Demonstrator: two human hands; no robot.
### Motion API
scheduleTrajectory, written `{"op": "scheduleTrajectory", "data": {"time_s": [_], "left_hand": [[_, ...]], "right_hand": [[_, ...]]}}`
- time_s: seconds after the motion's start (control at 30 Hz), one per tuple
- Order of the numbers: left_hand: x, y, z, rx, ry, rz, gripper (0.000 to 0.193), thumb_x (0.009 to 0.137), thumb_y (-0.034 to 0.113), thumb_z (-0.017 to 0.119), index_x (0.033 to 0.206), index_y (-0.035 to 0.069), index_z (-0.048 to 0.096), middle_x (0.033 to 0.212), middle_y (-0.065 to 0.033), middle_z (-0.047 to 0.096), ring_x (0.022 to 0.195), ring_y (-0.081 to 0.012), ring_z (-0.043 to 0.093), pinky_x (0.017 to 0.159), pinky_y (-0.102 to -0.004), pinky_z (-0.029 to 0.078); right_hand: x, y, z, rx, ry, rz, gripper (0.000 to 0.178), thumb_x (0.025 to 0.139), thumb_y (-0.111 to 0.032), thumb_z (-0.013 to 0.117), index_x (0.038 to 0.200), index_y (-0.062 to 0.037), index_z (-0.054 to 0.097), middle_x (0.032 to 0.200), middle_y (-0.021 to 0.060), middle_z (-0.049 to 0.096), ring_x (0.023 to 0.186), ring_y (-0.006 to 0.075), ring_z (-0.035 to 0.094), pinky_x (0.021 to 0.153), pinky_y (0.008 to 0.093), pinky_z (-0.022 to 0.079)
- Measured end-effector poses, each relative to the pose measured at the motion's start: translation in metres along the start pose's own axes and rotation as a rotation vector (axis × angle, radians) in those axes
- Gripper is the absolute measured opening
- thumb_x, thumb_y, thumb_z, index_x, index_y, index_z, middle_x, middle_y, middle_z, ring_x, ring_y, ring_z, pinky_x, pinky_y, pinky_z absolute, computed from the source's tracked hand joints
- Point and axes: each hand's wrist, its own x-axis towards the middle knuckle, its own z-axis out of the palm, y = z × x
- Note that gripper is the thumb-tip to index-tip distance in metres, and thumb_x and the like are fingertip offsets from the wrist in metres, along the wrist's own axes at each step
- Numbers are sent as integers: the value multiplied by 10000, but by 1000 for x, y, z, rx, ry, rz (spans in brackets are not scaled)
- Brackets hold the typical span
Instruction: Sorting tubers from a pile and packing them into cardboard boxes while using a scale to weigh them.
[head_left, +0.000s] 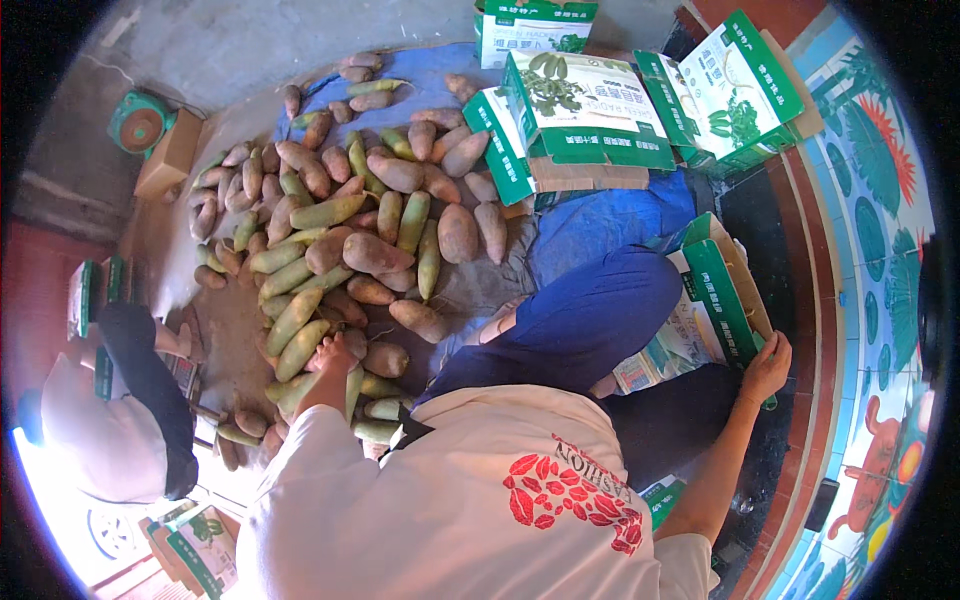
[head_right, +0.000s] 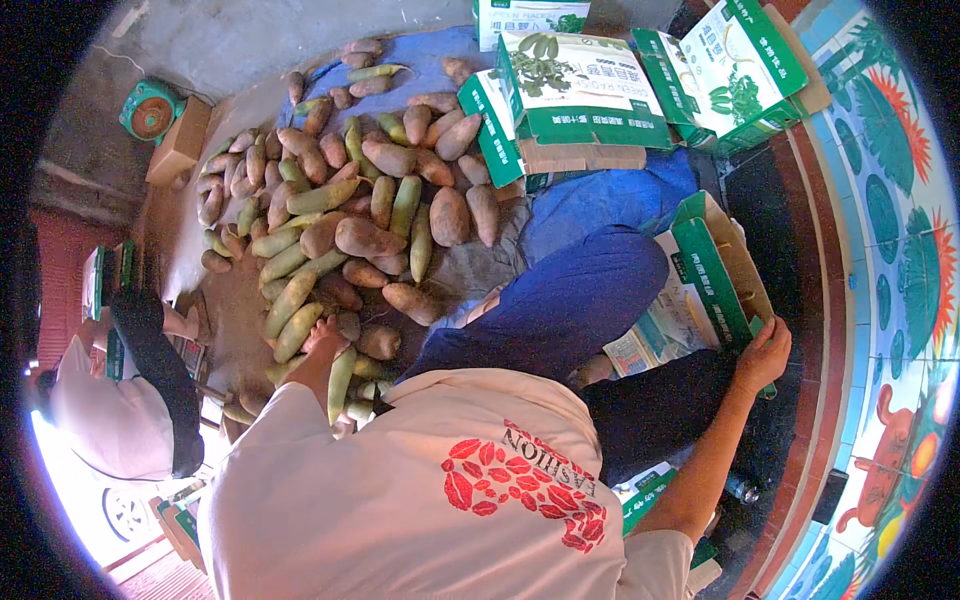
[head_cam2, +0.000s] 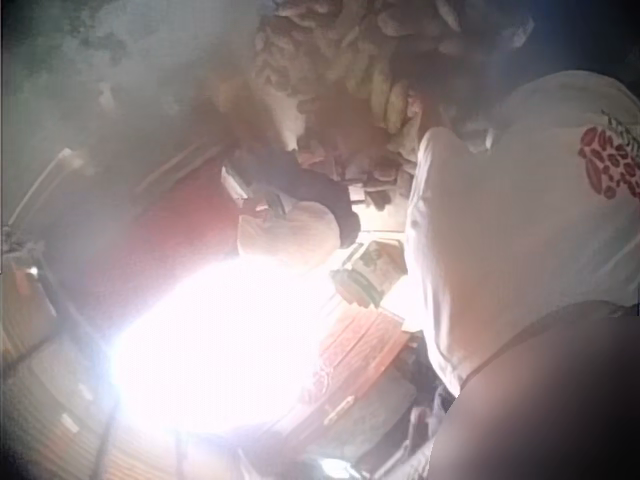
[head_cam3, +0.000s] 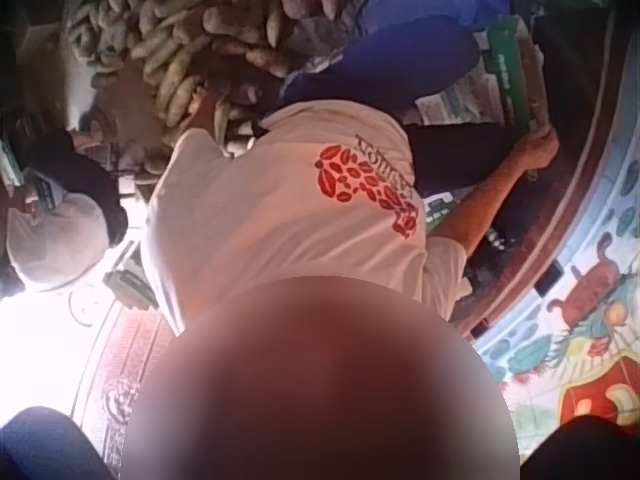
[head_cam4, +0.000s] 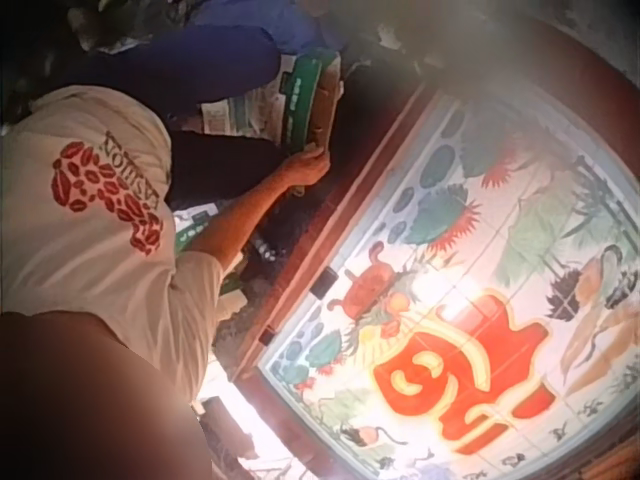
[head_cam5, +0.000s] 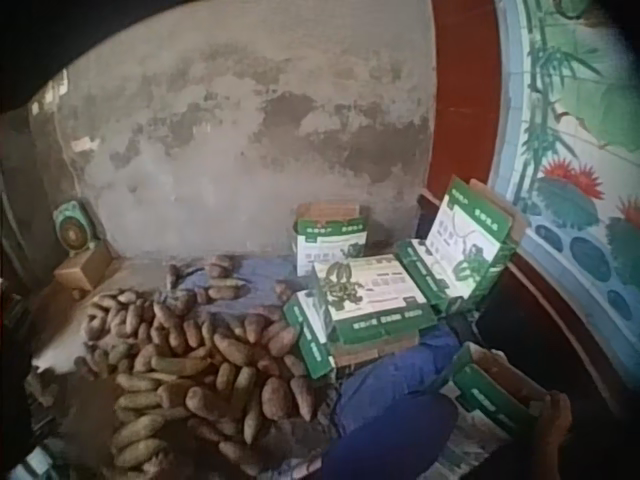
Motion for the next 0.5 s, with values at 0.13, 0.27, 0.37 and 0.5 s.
{"op": "scheduleTrajectory", "data": {"time_s": [0.13,0.27,0.37,0.5], "left_hand": [[27,-15,31,113,108,104,804,649,320,685,1340,301,274,1309,-121,337,1188,-340,383,889,-475,432],[21,5,21,241,45,58,741,734,325,645,1362,297,253,1346,-75,321,1211,-296,364,891,-480,410],[22,12,24,274,49,39,613,788,287,582,1332,284,301,1333,-78,338,1208,-283,373,875,-491,396],[35,14,37,310,103,292,602,747,264,632,1293,259,380,1368,-62,318,1250,-284,329,965,-530,296]], "right_hand": [[2,-4,1,24,-12,-20,218,907,-201,479,971,-23,587,934,122,606,851,304,586,718,377,468],[1,-4,1,9,-18,-12,224,908,-205,474,974,-23,588,943,124,607,861,301,587,723,378,468],[2,-1,3,-4,-15,-46,223,909,-205,473,971,-25,588,948,122,608,863,303,589,721,379,468],[1,3,5,0,-28,-32,226,907,-210,476,975,-26,588,944,120,608,857,299,590,720,377,468]]}}
